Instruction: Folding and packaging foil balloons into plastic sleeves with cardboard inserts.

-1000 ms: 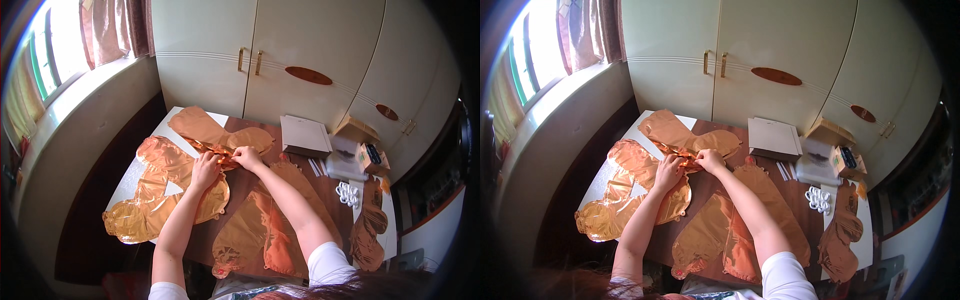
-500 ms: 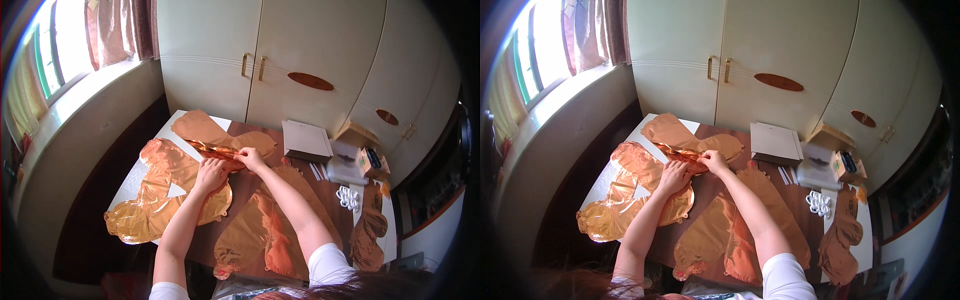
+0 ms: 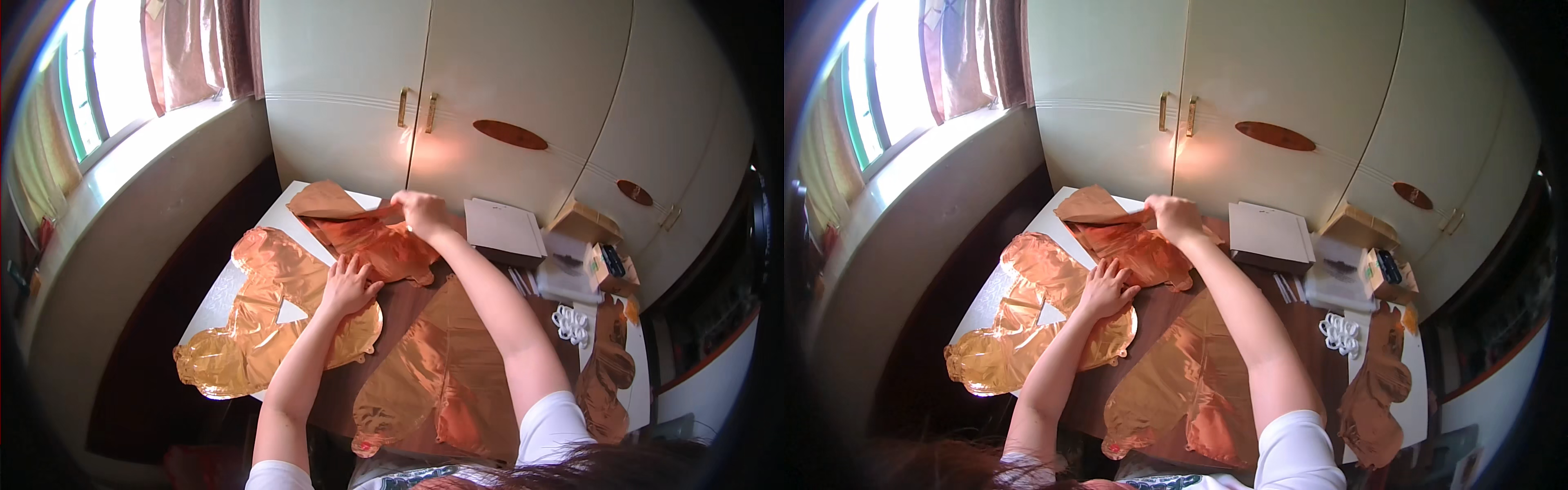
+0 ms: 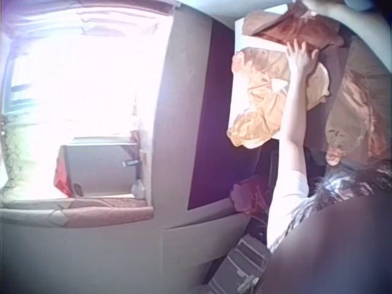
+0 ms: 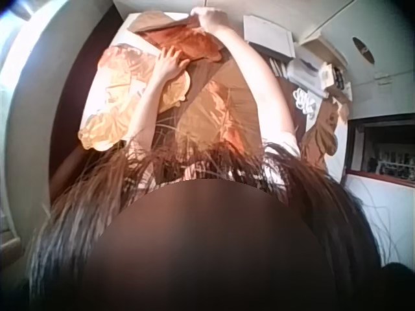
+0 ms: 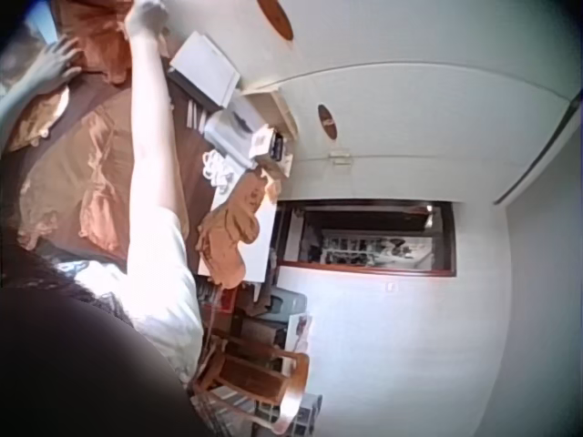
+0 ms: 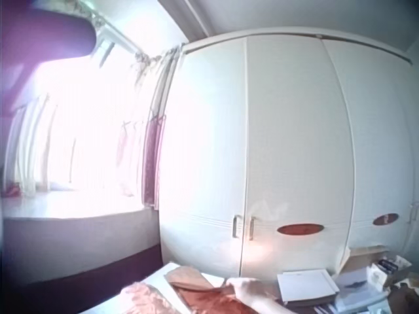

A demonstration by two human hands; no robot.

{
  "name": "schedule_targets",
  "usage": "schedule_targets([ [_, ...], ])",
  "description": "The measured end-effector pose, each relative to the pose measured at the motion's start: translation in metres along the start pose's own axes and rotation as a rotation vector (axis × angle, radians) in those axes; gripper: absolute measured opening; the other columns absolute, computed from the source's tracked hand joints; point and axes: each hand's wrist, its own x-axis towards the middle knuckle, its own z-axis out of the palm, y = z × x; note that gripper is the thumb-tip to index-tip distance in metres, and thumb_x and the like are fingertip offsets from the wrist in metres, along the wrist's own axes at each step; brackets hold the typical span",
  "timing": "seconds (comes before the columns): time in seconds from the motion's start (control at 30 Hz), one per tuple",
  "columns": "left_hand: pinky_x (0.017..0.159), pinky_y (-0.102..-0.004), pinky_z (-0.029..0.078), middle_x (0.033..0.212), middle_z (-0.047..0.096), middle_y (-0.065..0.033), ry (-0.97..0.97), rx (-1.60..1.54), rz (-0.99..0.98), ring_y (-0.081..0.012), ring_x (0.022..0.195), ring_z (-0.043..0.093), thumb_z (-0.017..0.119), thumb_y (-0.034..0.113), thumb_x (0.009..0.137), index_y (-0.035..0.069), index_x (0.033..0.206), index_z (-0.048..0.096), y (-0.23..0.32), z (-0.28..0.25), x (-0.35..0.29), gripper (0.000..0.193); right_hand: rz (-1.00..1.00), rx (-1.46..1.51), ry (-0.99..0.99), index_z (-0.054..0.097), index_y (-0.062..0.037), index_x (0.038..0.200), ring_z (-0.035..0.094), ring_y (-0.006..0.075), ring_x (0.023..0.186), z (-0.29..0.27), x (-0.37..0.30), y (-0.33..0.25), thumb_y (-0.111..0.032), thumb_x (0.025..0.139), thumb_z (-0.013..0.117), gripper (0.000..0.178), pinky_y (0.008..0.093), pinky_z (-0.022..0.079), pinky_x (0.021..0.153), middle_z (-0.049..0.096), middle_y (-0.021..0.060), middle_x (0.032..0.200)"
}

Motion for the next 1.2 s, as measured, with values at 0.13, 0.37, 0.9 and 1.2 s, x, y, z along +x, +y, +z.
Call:
schedule_targets([
  [0.13, 0.106, -0.0497, 0.026, 0.136, 0.042, -0.0202, -0.015, -0.022, -0.019, -0.0425, 0.130, 0.030, 0.047, 0.054, 0.087, 0.010, 0.124, 0.052, 0.010, -0.007, 0.003, 0.057, 0.261, 0.217, 0.326, 0.068, -0.0219, 0.090, 0.065, 0.0294, 0.066, -0.035, 0.036, 0.001, -0.013, 0.084, 0.056, 0.015, 0.0394, 0.051, 0.059, 0.066, 0.0093, 0.072],
  [0.37, 0.106, -0.0501, 0.026, 0.133, 0.044, -0.0206, 0.038, -0.052, -0.002, -0.0428, 0.129, 0.031, 0.050, 0.055, 0.085, 0.012, 0.120, 0.055, 0.004, -0.004, -0.001, 0.056, 0.282, 0.328, 0.370, 0.069, -0.0075, 0.091, 0.062, 0.0073, 0.067, -0.095, 0.071, 0.003, -0.004, 0.083, 0.060, 0.012, 0.0231, 0.048, 0.064, 0.070, 0.0040, 0.077],
  [0.9, 0.105, -0.0491, 0.027, 0.136, 0.043, -0.0168, 0.022, -0.050, -0.004, -0.0395, 0.129, 0.033, 0.049, 0.053, 0.086, 0.013, 0.121, 0.055, 0.005, -0.004, 0.001, 0.053, 0.128, 0.085, 0.552, 0.069, -0.0102, 0.097, 0.067, 0.0128, 0.072, -0.256, 0.098, -0.001, -0.014, 0.084, 0.060, 0.016, 0.0258, 0.050, 0.066, 0.071, 0.0064, 0.082],
  [1.2, 0.088, -0.0442, 0.043, 0.114, 0.055, -0.0134, -0.001, 0.086, -0.171, -0.0298, 0.104, 0.054, 0.071, 0.043, 0.069, 0.005, 0.106, 0.057, 0.003, -0.028, 0.030, 0.054, 0.142, -0.062, 0.275, 0.068, -0.0132, 0.095, 0.066, 0.0192, 0.071, -0.251, 0.059, -0.010, -0.016, 0.083, 0.058, 0.016, 0.0295, 0.050, 0.064, 0.069, 0.0055, 0.082],
])
